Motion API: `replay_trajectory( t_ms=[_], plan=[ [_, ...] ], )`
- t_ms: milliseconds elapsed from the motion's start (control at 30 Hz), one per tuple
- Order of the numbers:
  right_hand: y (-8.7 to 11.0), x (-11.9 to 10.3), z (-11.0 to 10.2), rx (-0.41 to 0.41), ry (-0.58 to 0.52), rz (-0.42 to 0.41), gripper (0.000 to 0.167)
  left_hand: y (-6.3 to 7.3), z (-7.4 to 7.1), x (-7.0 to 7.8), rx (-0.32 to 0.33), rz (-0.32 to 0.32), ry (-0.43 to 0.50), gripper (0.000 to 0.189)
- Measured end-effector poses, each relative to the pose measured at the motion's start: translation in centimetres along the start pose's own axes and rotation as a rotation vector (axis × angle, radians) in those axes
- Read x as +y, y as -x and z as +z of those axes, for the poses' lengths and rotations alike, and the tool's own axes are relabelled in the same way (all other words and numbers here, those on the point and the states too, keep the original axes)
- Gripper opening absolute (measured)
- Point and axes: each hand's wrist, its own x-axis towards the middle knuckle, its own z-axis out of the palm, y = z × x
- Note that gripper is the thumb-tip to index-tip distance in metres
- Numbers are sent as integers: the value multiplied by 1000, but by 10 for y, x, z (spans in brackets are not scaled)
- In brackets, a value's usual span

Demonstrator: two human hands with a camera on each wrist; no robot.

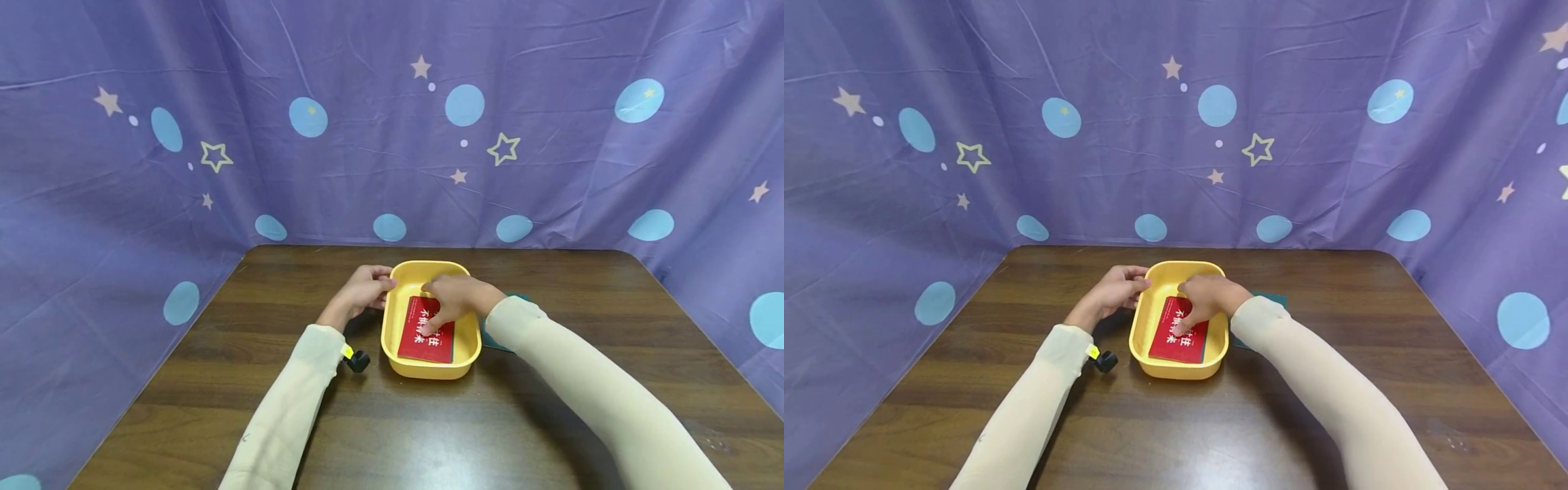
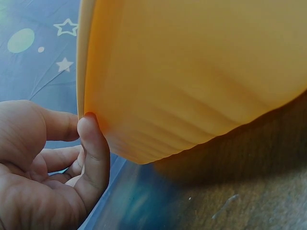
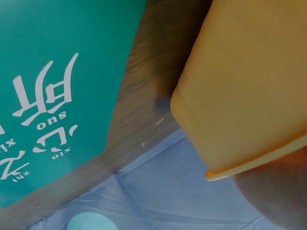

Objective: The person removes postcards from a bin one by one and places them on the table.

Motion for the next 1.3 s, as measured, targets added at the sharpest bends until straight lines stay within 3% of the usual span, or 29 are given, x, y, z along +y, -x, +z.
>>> replay_trajectory(
  t_ms=[500, 900, 1067, 1300],
  plan=[
    [-4, -2, 1, -19, -4, 9, 100, 0, -1, 0, -2, 2, -2, 36],
    [-3, 1, 1, 82, -76, -16, 96, -1, 1, -1, -5, 7, 11, 37],
    [-1, 1, -3, 131, -128, -55, 83, 0, 0, 0, -12, 12, 16, 37],
    [3, 1, -13, 162, -274, -119, 47, -1, -1, -1, -11, 10, 8, 38]
  ],
)
